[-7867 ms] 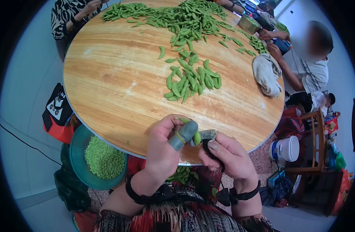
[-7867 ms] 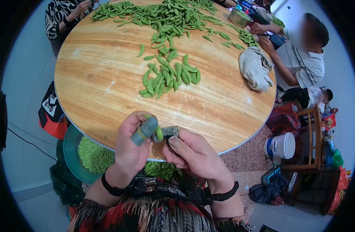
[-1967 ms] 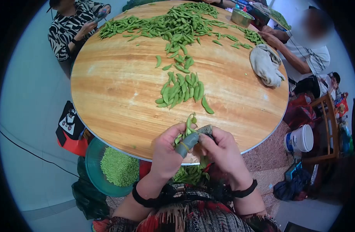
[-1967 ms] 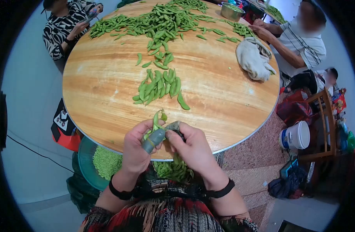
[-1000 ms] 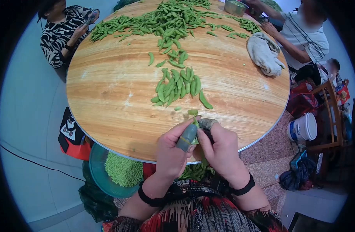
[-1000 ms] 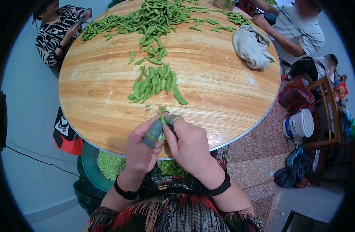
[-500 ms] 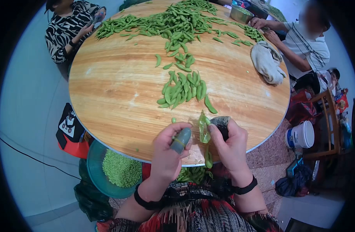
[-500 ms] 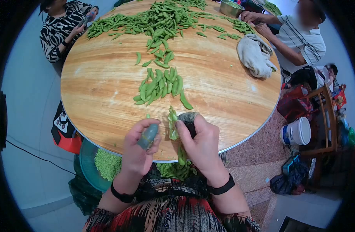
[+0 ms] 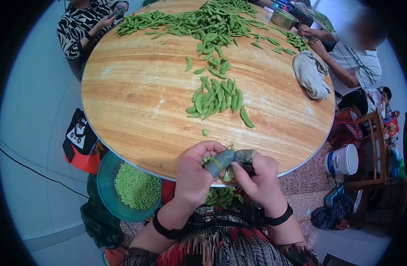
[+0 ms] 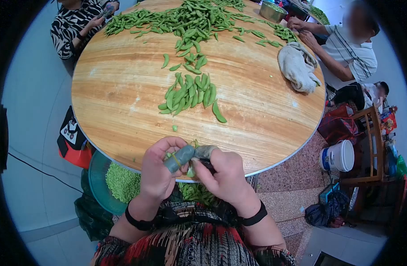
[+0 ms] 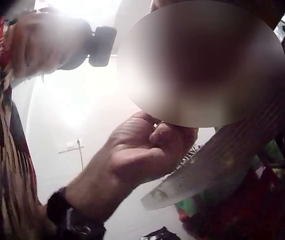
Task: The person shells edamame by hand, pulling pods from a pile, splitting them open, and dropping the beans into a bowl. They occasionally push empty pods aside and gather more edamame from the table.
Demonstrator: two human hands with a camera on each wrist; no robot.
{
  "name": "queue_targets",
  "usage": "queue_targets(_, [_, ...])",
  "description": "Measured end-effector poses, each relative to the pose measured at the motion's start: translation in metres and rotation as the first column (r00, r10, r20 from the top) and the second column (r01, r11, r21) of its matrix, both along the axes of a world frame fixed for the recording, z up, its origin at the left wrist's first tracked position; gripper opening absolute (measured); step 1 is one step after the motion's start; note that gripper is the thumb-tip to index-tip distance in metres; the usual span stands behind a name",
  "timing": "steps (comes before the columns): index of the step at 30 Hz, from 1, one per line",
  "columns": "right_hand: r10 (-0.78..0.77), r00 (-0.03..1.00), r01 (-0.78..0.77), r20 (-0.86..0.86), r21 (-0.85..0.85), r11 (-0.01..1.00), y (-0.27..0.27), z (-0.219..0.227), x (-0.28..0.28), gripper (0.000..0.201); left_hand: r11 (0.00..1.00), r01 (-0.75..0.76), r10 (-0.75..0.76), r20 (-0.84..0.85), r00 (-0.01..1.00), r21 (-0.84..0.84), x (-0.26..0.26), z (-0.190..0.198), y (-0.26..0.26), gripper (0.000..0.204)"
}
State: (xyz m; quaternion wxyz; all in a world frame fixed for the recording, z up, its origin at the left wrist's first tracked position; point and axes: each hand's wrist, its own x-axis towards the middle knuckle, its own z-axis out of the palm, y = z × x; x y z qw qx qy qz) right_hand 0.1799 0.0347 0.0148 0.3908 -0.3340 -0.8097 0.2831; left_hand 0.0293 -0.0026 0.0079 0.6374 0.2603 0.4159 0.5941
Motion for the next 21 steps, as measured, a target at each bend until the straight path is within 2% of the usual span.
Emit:
queue_targets(1, [0.001, 1.0, -0.001, -0.003, -0.001, 1.0, -0.003, -0.001, -0.002, 0.011, 1.0, -0.001, 0.001, -0.003, 1.0, -0.001, -0.001, -0.003, 0.0, 0.017])
queue_targets(2, [-0.038, 0.986, -0.012, -0.162, -0.299, 0.954, -0.007, -0.003, -0.004, 0.011, 0.999, 0.007, -0.009, 0.039, 0.999, 0.047, -0.001, -0.008, 0.0, 0.021])
queue_targets(3, [-0.122, 0.946, -0.072, -0.3, -0.564, 0.823, -0.009, -0.004, -0.005, 0.01, 0.995, 0.015, -0.022, 0.079, 0.997, 0.095, -0.001, -0.01, 0.0, 0.026])
queue_targets(4, [-0.123, 0.944, -0.075, -0.305, -0.564, 0.823, -0.008, -0.005, -0.005, 0.01, 0.995, 0.016, -0.023, 0.074, 0.997, 0.094, -0.001, -0.008, 0.001, 0.026])
queue_targets(6, [-0.241, 0.861, -0.241, -0.448, -0.777, 0.581, -0.006, -0.007, -0.001, 0.009, 0.996, 0.0, -0.001, 0.019, 1.0, 0.093, 0.002, -0.002, 0.001, 0.028])
queue_targets(7, [-0.248, 0.855, -0.258, -0.456, -0.788, 0.559, -0.005, -0.005, 0.0, 0.008, 0.996, 0.0, -0.001, 0.01, 1.0, 0.094, 0.004, 0.0, 0.001, 0.028])
queue_targets(9, [-0.242, 0.842, -0.281, -0.482, -0.775, 0.565, -0.004, -0.006, 0.001, 0.007, 0.994, -0.015, 0.032, -0.15, 0.988, 0.112, 0.007, 0.004, 0.0, 0.027])
queue_targets(11, [-0.236, 0.832, -0.301, -0.503, -0.766, 0.568, -0.004, -0.007, 0.002, 0.007, 0.991, -0.007, 0.036, -0.208, 0.977, 0.135, 0.01, 0.002, 0.002, 0.024])
queue_targets(13, [-0.253, 0.838, -0.243, -0.484, -0.745, 0.621, -0.004, -0.01, 0.0, 0.007, 0.987, 0.002, 0.041, -0.269, 0.962, 0.159, 0.011, 0.003, 0.003, 0.021])
queue_targets(15, [-0.254, 0.826, -0.283, -0.503, -0.76, 0.586, -0.004, -0.012, 0.003, 0.008, 1.0, 0.004, -0.001, -0.177, 0.984, 0.014, 0.008, 0.009, 0.002, 0.016])
queue_targets(16, [-0.255, 0.819, -0.315, -0.515, -0.774, 0.55, -0.003, -0.012, 0.006, 0.008, 1.0, 0.005, -0.002, -0.183, 0.983, 0.014, 0.003, 0.009, 0.004, 0.016])
queue_targets(17, [-0.255, 0.816, -0.318, -0.518, -0.772, 0.55, -0.001, -0.007, 0.013, 0.008, 0.995, -0.098, 0.098, -0.03, 0.995, 0.001, -0.006, 0.009, 0.009, 0.017])
queue_targets(18, [-0.015, 0.868, -0.41, -0.497, -0.733, 0.543, 0.002, 0.004, 0.024, 0.01, 0.98, -0.196, 0.198, 0.122, 0.973, -0.027, -0.016, 0.008, 0.014, 0.018])
queue_targets(19, [0.226, 0.864, -0.498, -0.449, -0.699, 0.514, 0.008, 0.011, 0.034, 0.011, 0.981, -0.194, 0.196, 0.118, 0.974, -0.027, -0.03, 0.006, 0.018, 0.018])
queue_targets(20, [0.513, 0.789, -0.595, -0.338, -0.626, 0.504, 0.019, 0.014, 0.042, 0.015, 0.981, -0.189, 0.191, -0.04, 0.981, 0.036, -0.045, 0.002, 0.021, 0.019])
queue_targets(21, [0.436, 0.876, -0.475, -0.207, -0.539, 0.696, 0.02, 0.014, 0.041, 0.017, 0.979, -0.178, 0.194, -0.195, 0.962, 0.097, -0.053, -0.001, 0.024, 0.019])
